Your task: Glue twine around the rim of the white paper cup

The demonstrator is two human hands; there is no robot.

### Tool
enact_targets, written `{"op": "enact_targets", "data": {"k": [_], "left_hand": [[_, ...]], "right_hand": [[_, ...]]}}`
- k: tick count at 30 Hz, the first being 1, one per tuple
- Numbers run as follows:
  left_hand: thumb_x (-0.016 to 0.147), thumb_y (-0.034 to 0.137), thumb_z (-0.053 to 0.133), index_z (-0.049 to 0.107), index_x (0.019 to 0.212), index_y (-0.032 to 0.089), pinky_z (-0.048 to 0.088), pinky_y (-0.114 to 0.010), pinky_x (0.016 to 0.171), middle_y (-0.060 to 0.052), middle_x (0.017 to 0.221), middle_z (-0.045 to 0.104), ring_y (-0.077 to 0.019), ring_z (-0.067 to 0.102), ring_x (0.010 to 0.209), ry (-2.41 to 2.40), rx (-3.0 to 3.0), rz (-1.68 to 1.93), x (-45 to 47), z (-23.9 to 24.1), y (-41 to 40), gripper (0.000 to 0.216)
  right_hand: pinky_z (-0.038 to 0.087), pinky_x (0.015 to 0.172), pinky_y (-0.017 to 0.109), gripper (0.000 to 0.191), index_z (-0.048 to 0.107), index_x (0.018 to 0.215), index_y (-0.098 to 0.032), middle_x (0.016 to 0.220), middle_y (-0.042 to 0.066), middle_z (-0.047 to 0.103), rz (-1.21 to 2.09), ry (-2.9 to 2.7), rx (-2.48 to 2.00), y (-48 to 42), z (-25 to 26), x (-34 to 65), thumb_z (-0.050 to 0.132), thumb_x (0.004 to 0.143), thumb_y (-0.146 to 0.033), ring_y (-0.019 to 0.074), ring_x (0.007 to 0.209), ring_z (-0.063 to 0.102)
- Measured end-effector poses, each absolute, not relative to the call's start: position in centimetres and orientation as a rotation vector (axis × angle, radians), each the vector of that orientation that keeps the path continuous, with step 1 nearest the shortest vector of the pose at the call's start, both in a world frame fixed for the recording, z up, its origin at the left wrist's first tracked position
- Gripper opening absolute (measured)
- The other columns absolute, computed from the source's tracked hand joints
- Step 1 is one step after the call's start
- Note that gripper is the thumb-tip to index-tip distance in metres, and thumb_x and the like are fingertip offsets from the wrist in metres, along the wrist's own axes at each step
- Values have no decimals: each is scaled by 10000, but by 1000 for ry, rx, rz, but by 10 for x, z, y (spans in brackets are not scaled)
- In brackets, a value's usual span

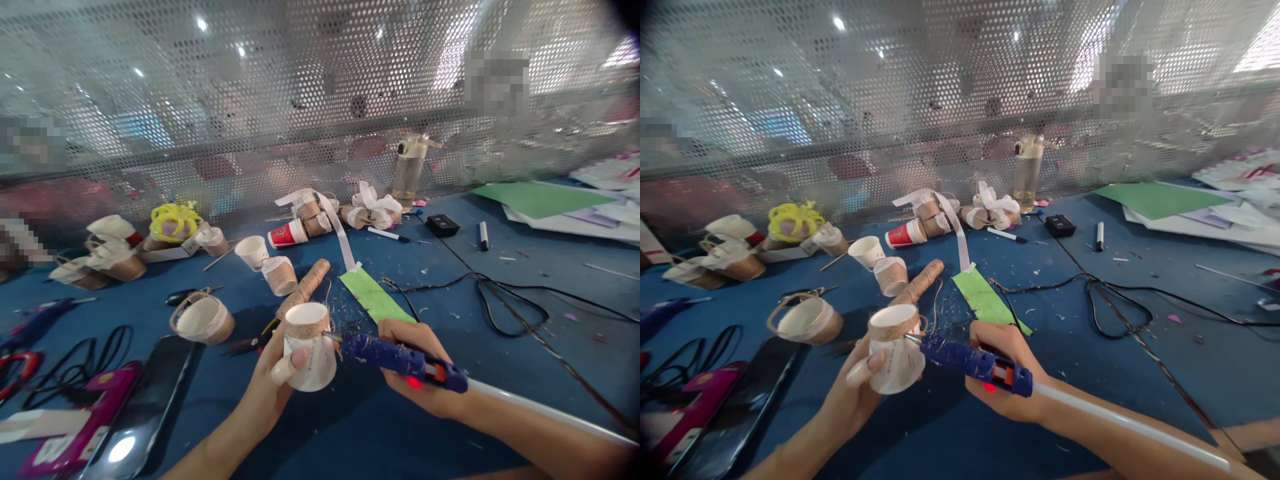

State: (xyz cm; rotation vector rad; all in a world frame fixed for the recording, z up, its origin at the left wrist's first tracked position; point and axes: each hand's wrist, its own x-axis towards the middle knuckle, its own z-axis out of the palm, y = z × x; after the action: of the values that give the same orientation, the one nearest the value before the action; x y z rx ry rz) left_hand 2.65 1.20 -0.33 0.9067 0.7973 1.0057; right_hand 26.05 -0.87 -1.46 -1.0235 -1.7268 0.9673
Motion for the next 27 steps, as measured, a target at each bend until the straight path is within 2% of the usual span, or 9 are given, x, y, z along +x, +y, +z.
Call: {"op": "enact_targets", "data": {"k": [3,9,14,19,27], "left_hand": [[703,413,753,639,1168,205,543,-348,742,-101,954,750,-284,682,870,836,920,1027,28,-2,12,523],[677,442,766,636,1179,182,532,-315,694,-110,928,744,-273,666,830,819,953,1040,27,1,15,580],[682,396,780,667,1105,183,535,-279,670,-80,872,744,-227,671,761,816,913,1022,30,0,15,488],[676,379,788,661,1112,220,541,-287,700,-48,879,739,-232,690,788,822,858,1030,32,4,11,482],[729,360,704,648,1149,160,532,-309,703,-98,897,744,-248,660,816,723,867,1011,29,8,16,468]], "right_hand": [[241,524,248,250,323,660,-214,607,-62,339,949,-1749,-1033,-10,-13,261,542,667,-95,95,544,280],[231,514,240,254,333,667,-212,603,-69,330,946,-1739,-1048,-9,-15,262,529,667,-50,90,549,272],[228,508,234,269,327,663,-211,596,-76,325,963,-1737,-1018,-9,-11,261,534,663,-37,82,537,269],[239,515,233,268,338,671,-213,605,-75,338,990,-1739,-1021,-11,-8,261,531,664,-28,84,541,284],[249,511,227,237,354,640,-206,577,-73,348,1032,-1711,-1124,-10,-3,260,525,673,-45,83,537,290]]}}
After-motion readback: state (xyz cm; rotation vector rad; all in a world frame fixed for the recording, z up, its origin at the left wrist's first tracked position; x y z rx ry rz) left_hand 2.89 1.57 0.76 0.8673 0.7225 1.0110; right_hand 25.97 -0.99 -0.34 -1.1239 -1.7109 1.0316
